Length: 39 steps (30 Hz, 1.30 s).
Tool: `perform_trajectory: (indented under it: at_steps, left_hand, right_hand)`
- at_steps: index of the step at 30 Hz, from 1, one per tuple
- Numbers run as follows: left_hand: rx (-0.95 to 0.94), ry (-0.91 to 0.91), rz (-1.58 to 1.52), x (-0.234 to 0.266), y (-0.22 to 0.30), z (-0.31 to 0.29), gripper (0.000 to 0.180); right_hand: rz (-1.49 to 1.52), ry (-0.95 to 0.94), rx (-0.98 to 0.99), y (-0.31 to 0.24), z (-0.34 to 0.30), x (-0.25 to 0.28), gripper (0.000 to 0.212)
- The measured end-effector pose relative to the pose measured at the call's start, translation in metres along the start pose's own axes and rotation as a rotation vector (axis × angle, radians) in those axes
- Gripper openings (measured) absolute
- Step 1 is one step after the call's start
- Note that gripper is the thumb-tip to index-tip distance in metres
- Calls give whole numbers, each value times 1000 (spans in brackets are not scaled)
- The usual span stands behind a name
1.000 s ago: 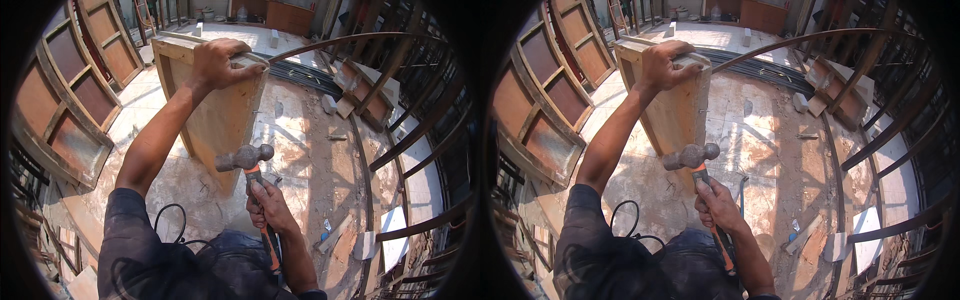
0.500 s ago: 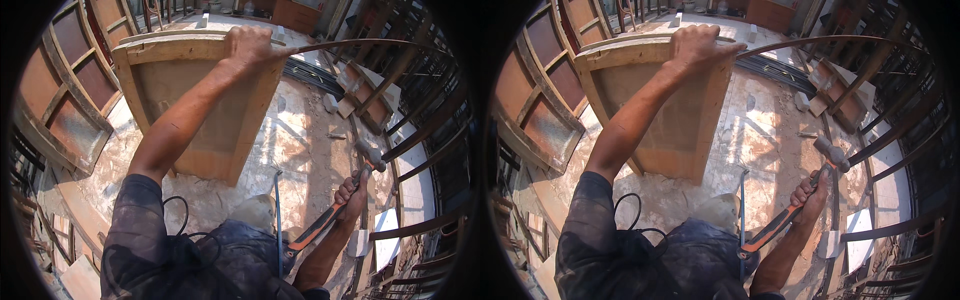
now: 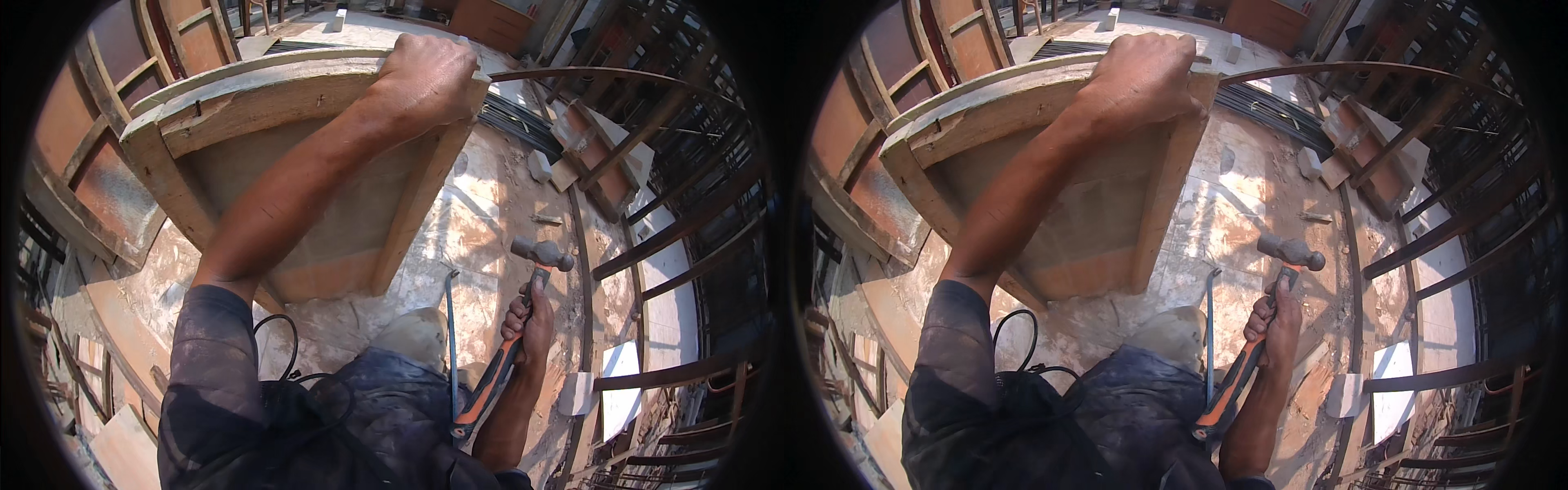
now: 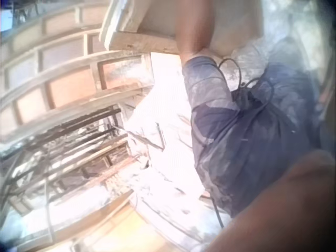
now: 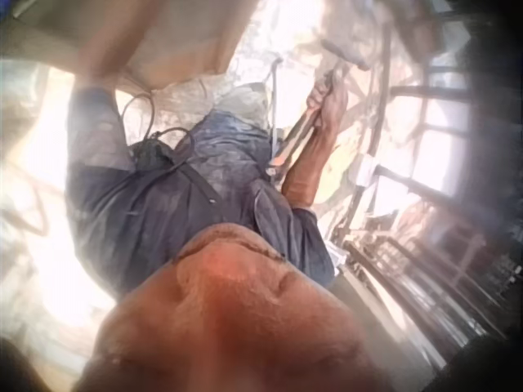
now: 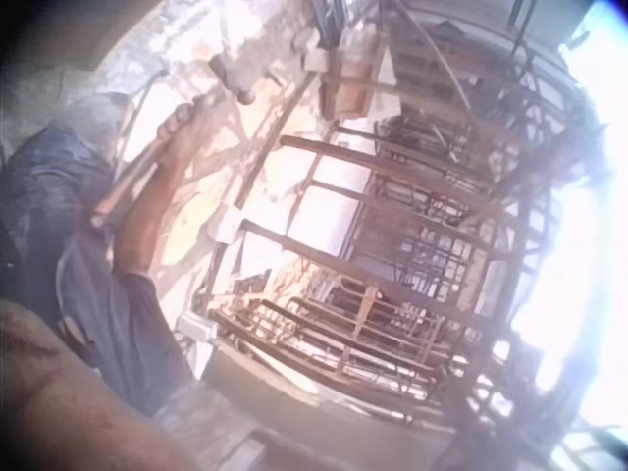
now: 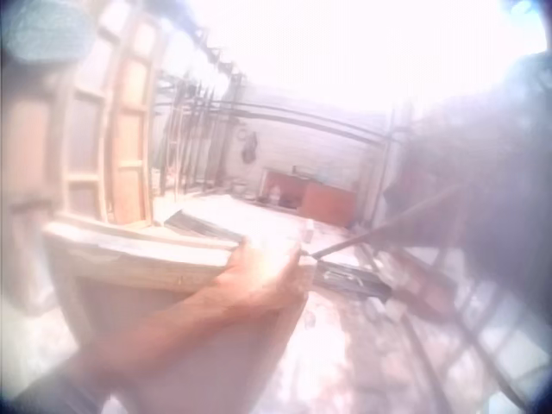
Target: The person uses a hammer and a pry bar to dismantle a wooden form by striking and prying the pieces apart. They then pick up a small wooden block and use a hammer to remove nails while kneeling on the floor.
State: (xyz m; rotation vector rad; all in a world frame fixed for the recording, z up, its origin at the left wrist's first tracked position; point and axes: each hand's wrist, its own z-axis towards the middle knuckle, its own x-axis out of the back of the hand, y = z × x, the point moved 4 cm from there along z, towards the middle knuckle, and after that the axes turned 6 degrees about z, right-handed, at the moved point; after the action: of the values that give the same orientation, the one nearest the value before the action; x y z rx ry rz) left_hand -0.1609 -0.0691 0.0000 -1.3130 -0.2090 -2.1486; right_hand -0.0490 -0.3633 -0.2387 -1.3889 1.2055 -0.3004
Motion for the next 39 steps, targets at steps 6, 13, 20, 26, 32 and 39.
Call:
perform_trajectory:
  at_steps: [6, 13, 20, 26, 32, 39]
  left_hand:
    - [57, 137, -132, 0, -46, 10, 75]
    - [213, 408, -460, 102, -47, 6, 61]
    - [-91, 916, -473, 17, -4, -10, 70]
    - [-221, 728, -637, -104, 81, -29, 70]
    - [-575, 452, -640, -162, 183, -156, 54]
    - [-785, -97, -595, -215, 232, -274, 61]
  right_hand:
    - [-63, -24, 31, -13, -5, -22, 37]
    - [-29, 18, 133, -45, -14, -4, 36]
    - [-91, 107, 266, -59, -39, 11, 34]
    - [-286, 115, 336, -67, -65, 22, 30]
    - [-300, 246, 277, -50, -73, 58, 29]
    - [-298, 405, -30, 25, -83, 115, 27]
